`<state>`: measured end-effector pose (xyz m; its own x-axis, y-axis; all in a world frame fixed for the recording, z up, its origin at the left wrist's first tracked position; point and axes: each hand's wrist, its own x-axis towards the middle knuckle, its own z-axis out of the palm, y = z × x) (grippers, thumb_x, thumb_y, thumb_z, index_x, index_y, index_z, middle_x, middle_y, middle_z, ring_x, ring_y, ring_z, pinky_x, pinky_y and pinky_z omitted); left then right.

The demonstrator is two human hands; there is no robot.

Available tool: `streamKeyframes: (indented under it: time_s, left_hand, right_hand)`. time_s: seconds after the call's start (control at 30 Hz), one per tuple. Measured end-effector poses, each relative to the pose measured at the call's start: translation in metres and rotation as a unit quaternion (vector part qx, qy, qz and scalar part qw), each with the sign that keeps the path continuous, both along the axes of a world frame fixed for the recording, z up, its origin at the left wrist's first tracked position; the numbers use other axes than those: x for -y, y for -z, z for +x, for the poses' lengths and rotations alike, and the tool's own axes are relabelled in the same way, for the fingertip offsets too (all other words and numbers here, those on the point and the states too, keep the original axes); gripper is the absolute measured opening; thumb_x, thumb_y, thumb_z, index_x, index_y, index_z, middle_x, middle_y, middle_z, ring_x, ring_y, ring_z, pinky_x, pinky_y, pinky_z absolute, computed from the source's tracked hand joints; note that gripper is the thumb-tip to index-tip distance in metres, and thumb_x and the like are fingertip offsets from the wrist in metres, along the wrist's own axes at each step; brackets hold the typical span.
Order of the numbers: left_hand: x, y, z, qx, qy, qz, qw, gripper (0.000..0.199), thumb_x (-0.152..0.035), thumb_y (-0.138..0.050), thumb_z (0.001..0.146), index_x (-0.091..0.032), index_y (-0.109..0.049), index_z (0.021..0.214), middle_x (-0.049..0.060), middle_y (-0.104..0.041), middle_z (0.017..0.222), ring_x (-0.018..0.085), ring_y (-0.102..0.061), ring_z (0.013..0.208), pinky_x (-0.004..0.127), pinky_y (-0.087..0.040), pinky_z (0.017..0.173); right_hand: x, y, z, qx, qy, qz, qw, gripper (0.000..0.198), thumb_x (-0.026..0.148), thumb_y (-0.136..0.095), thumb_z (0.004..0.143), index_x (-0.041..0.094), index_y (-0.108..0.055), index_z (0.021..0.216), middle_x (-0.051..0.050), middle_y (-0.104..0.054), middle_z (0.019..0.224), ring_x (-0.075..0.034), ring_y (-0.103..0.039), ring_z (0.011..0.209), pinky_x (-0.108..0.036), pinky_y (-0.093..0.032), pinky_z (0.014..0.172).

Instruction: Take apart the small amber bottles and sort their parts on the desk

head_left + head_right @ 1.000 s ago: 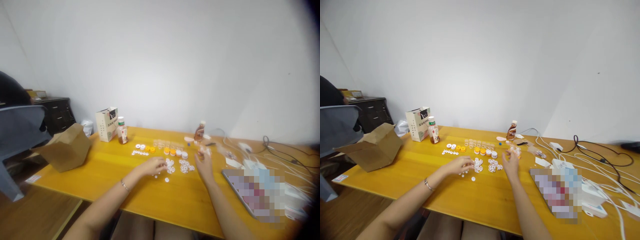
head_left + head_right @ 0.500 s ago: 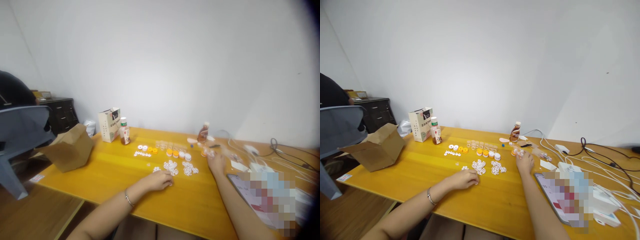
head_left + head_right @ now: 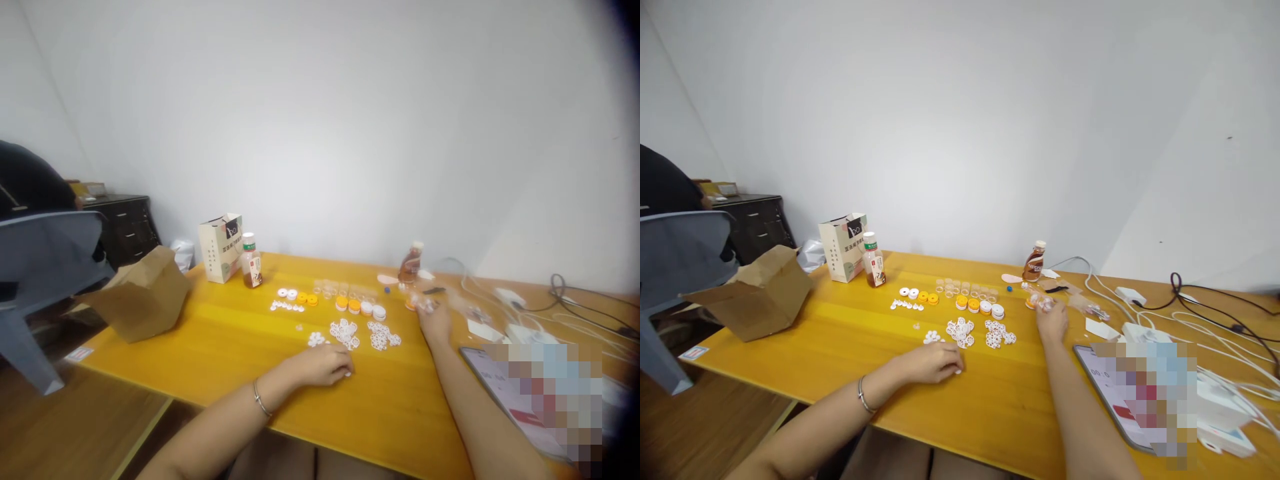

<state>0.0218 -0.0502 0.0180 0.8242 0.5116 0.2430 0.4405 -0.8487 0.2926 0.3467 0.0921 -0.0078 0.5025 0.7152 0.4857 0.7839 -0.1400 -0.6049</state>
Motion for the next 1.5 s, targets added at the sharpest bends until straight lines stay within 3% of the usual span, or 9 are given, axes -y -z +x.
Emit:
streamKeyframes:
  time_s: [0.27, 0.43, 0.53, 0.67, 0.77, 1.0, 1.23, 1.37, 1.5]
  left_hand:
    - [0.000, 0.003, -0.001, 0.001, 0.009, 0.013, 1.000, 0.015, -0.012, -0.045, 0.081, -0.017, -0.057, 0.089, 0.005, -0.058, 0.091, 0.014, -0.055, 0.084, 0.021, -0.042, 0.076]
    - [0.002, -0.006, -0.005, 0.038, -0.018, 0.024, 0.999, 0.014, -0.017, -0.041, 0.085, -0.017, -0.054, 0.090, 0.005, -0.056, 0.091, 0.014, -0.053, 0.087, 0.022, -0.041, 0.078]
    - [-0.006, -0.011, -0.014, 0.067, -0.084, 0.025, 0.994, 0.014, -0.020, -0.040, 0.086, -0.017, -0.053, 0.089, 0.005, -0.056, 0.089, 0.014, -0.053, 0.084, 0.023, -0.041, 0.076]
    - [-0.029, -0.015, -0.041, 0.058, -0.251, 0.001, 0.966, 0.009, -0.021, -0.047, 0.082, -0.017, -0.055, 0.083, 0.004, -0.056, 0.087, 0.014, -0.053, 0.080, 0.022, -0.041, 0.073]
    - [-0.047, -0.015, -0.067, 0.032, -0.372, -0.008, 0.928, 0.010, -0.017, -0.046, 0.080, -0.015, -0.056, 0.080, 0.006, -0.058, 0.089, 0.017, -0.054, 0.084, 0.025, -0.040, 0.075]
    - [-0.064, -0.011, -0.105, 0.001, -0.510, -0.011, 0.860, 0.017, -0.015, -0.044, 0.078, -0.015, -0.060, 0.083, 0.011, -0.062, 0.091, 0.022, -0.057, 0.086, 0.029, -0.041, 0.073]
    - [-0.070, -0.008, -0.110, -0.013, -0.540, -0.025, 0.841, 0.017, -0.016, -0.047, 0.076, -0.016, -0.062, 0.084, 0.010, -0.064, 0.088, 0.022, -0.058, 0.086, 0.027, -0.042, 0.071]
    - [-0.071, -0.007, -0.111, -0.006, -0.539, -0.023, 0.842, 0.020, -0.015, -0.046, 0.076, -0.017, -0.061, 0.089, 0.011, -0.063, 0.090, 0.022, -0.058, 0.087, 0.028, -0.042, 0.072]
    - [-0.068, -0.010, -0.110, 0.015, -0.531, -0.011, 0.847, 0.021, -0.016, -0.047, 0.076, -0.016, -0.058, 0.094, 0.012, -0.062, 0.094, 0.024, -0.057, 0.089, 0.030, -0.042, 0.074]
  right_hand:
    - [0.017, -0.001, -0.004, -0.015, 0.041, -0.031, 0.999, 0.045, 0.033, -0.045, 0.076, 0.004, -0.041, 0.111, -0.025, -0.051, 0.108, -0.032, -0.050, 0.097, -0.036, -0.038, 0.075]
    - [0.036, 0.001, -0.015, 0.007, 0.048, -0.045, 0.998, 0.037, 0.030, -0.045, 0.074, 0.006, -0.049, 0.101, -0.024, -0.055, 0.100, -0.035, -0.050, 0.096, -0.044, -0.038, 0.077]
    - [0.049, 0.003, -0.022, 0.040, 0.057, -0.045, 0.997, 0.036, 0.029, -0.045, 0.072, 0.007, -0.051, 0.100, -0.023, -0.056, 0.099, -0.037, -0.049, 0.097, -0.048, -0.036, 0.079]
    - [0.068, 0.004, -0.033, 0.113, 0.043, -0.073, 0.990, 0.037, 0.033, -0.047, 0.070, 0.010, -0.052, 0.099, -0.019, -0.058, 0.094, -0.036, -0.050, 0.092, -0.047, -0.038, 0.076]
    - [0.082, 0.003, -0.042, 0.139, -0.014, -0.101, 0.985, 0.035, 0.031, -0.044, 0.072, 0.011, -0.049, 0.100, -0.017, -0.058, 0.094, -0.033, -0.051, 0.089, -0.044, -0.040, 0.073]
    - [0.123, 0.001, -0.080, 0.114, -0.225, -0.065, 0.966, 0.026, 0.030, -0.041, 0.073, 0.016, -0.042, 0.095, -0.012, -0.055, 0.091, -0.025, -0.054, 0.084, -0.036, -0.042, 0.075]
    - [0.167, -0.007, -0.128, 0.014, -0.411, -0.090, 0.907, 0.027, 0.032, -0.043, 0.077, 0.021, -0.037, 0.100, 0.000, -0.050, 0.072, -0.019, -0.053, 0.068, -0.032, -0.043, 0.062]
    - [0.170, -0.013, -0.146, -0.036, -0.486, -0.108, 0.866, 0.028, 0.032, -0.046, 0.077, 0.022, -0.036, 0.102, 0.003, -0.046, 0.068, -0.016, -0.050, 0.062, -0.029, -0.042, 0.061]
    - [0.164, -0.019, -0.155, -0.055, -0.516, -0.124, 0.846, 0.029, 0.031, -0.050, 0.075, 0.022, -0.038, 0.099, 0.004, -0.044, 0.068, -0.012, -0.045, 0.056, -0.025, -0.040, 0.056]
